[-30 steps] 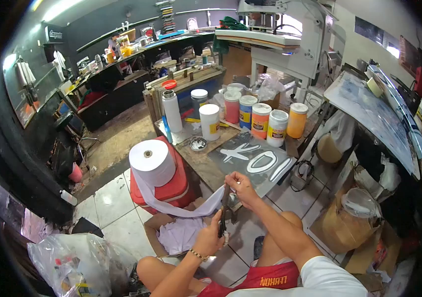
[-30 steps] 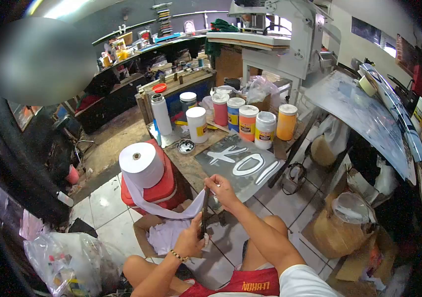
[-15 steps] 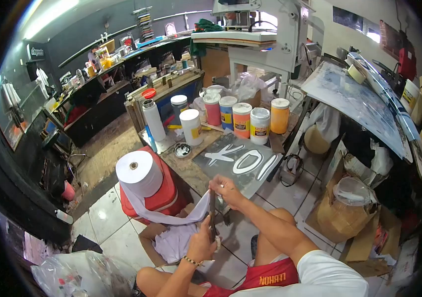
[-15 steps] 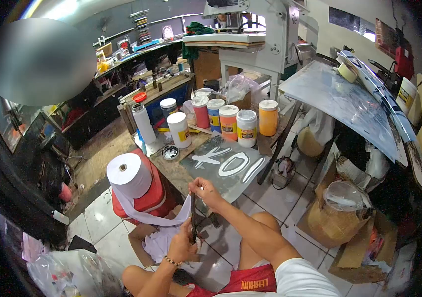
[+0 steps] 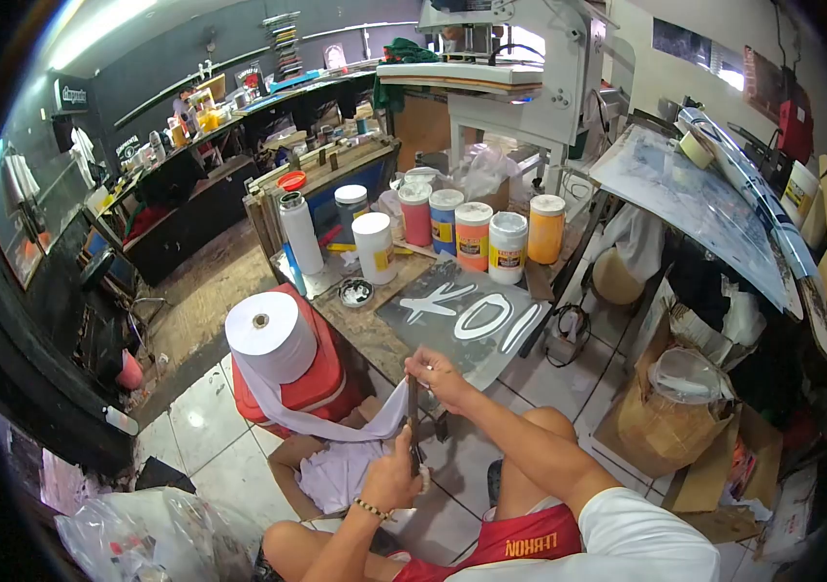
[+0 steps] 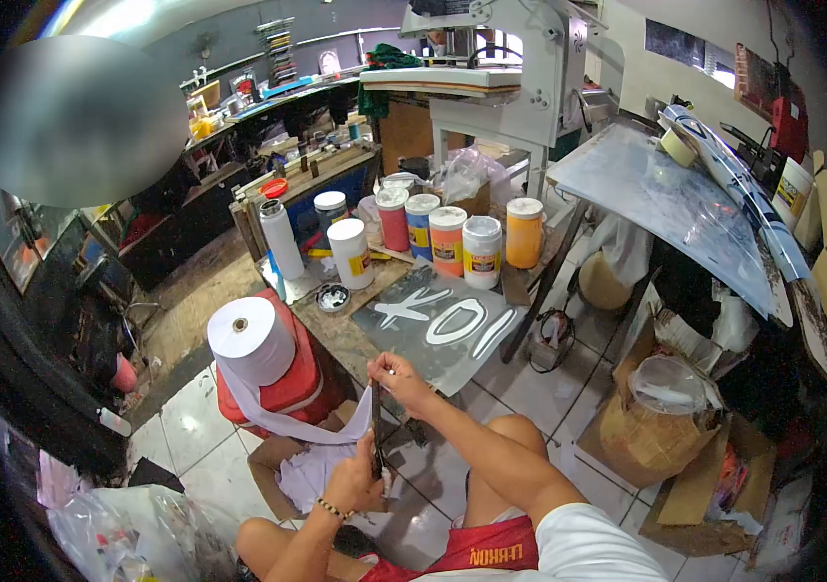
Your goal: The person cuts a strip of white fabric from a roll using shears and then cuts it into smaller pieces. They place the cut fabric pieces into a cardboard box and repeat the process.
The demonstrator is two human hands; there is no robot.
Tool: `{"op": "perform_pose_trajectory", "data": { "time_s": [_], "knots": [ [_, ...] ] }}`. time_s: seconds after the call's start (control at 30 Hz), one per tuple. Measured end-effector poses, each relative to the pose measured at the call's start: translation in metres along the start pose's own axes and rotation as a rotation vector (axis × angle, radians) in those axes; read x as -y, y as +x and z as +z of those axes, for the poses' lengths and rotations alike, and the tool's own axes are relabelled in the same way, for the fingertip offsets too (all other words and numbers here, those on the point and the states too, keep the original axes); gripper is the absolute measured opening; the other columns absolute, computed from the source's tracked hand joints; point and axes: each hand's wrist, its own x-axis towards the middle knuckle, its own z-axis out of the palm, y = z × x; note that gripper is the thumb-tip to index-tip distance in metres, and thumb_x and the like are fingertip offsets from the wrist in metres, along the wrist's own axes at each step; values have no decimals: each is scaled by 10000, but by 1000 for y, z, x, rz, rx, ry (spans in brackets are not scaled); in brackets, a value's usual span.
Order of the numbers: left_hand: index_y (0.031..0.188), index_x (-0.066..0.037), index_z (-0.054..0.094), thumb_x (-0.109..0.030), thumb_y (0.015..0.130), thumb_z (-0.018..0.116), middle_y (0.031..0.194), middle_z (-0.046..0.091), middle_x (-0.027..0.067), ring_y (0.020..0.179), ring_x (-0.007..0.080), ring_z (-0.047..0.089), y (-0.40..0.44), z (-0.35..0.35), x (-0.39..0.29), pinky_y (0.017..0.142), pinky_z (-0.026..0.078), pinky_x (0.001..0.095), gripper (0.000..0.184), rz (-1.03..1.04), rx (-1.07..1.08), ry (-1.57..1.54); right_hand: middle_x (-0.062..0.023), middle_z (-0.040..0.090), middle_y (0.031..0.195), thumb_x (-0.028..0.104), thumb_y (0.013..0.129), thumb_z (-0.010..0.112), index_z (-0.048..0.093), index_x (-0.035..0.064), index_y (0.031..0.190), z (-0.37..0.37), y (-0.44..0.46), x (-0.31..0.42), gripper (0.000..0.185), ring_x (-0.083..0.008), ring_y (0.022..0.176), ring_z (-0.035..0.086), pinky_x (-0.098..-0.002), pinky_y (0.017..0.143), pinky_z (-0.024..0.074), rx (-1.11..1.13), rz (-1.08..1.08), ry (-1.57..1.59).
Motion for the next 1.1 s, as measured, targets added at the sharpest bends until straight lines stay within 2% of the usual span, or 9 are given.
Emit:
{"op": "perform_pose_trajectory", "data": {
  "time_s": [0.2, 0.33, 0.37, 0.43, 0.47, 0.57, 0.9, 1.0, 1.1],
  "knots": [
    [1433, 77, 199, -195, 759, 715, 691, 633, 253, 618, 450, 631, 2, 10, 10, 559, 499, 529, 891, 6, 29, 42, 29, 567, 809, 298, 974, 620, 527, 125, 843, 1, 3, -4, 235, -70, 749, 495, -245, 688, 399, 10, -45, -3],
    [1460, 64, 169, -175, 764, 688, 679, 632, 249, 600, 445, 629, 1, 12, 13, 542, 490, 534, 900, 44, -7, 23, 34, 567, 824, 268, 953, 649, 575, 113, 879, -8, 0, -9, 187, -71, 777, 506, -245, 708, 406, -40, -4, -45],
    [1460, 64, 169, -175, 764, 688, 679, 632, 249, 600, 445, 629, 2, 11, 13, 542, 490, 534, 900, 23, -25, 30, 37, 566, 827, 259, 943, 662, 595, 109, 890, -8, 4, -13, 172, -68, 780, 503, -243, 709, 404, -64, -16, -107],
    [1484, 37, 150, -158, 769, 661, 680, 631, 253, 592, 446, 625, 1, 10, 9, 527, 477, 544, 901, -78, 93, 36, 43, 560, 816, 254, 929, 679, 624, 104, 895, -2, 3, -12, 163, -63, 766, 483, -235, 689, 388, -116, -49, -68],
    [1499, 13, 139, -145, 769, 642, 675, 629, 253, 586, 444, 624, 1, 14, 9, 515, 472, 547, 900, -73, 52, 51, 43, 558, 813, 259, 930, 680, 623, 105, 892, -2, 3, -12, 169, -61, 757, 477, -232, 681, 381, -94, -30, -42],
    [1485, 54, 126, -136, 762, 637, 668, 625, 240, 603, 425, 634, 1, 10, 8, 533, 490, 523, 905, 26, 4, 17, 38, 558, 812, 281, 936, 677, 609, 107, 882, -6, 5, -12, 195, -62, 736, 472, -229, 668, 370, -48, -7, 22],
    [1465, 83, 136, -97, 741, 634, 710, 630, 248, 631, 418, 640, 0, 10, 9, 555, 504, 513, 897, 51, 8, -3, 34, 556, 799, 286, 946, 666, 578, 109, 857, -2, 3, -7, 216, -59, 724, 469, -228, 675, 369, -57, 55, 27],
    [1465, 82, 133, -95, 748, 631, 735, 635, 254, 649, 420, 643, -1, 7, 5, 566, 506, 513, 892, -6, 76, -5, 34, 559, 794, 290, 948, 662, 574, 110, 854, -2, 0, -6, 221, -60, 728, 485, -239, 667, 384, -49, 52, 9],
    [1470, 74, 124, -97, 760, 627, 730, 636, 255, 651, 427, 641, -1, 5, 4, 581, 506, 519, 887, -3, 24, 31, 34, 566, 797, 296, 950, 659, 564, 114, 847, -4, 6, -7, 229, -61, 730, 506, -249, 646, 400, -16, 5, -44]
  ]
}}
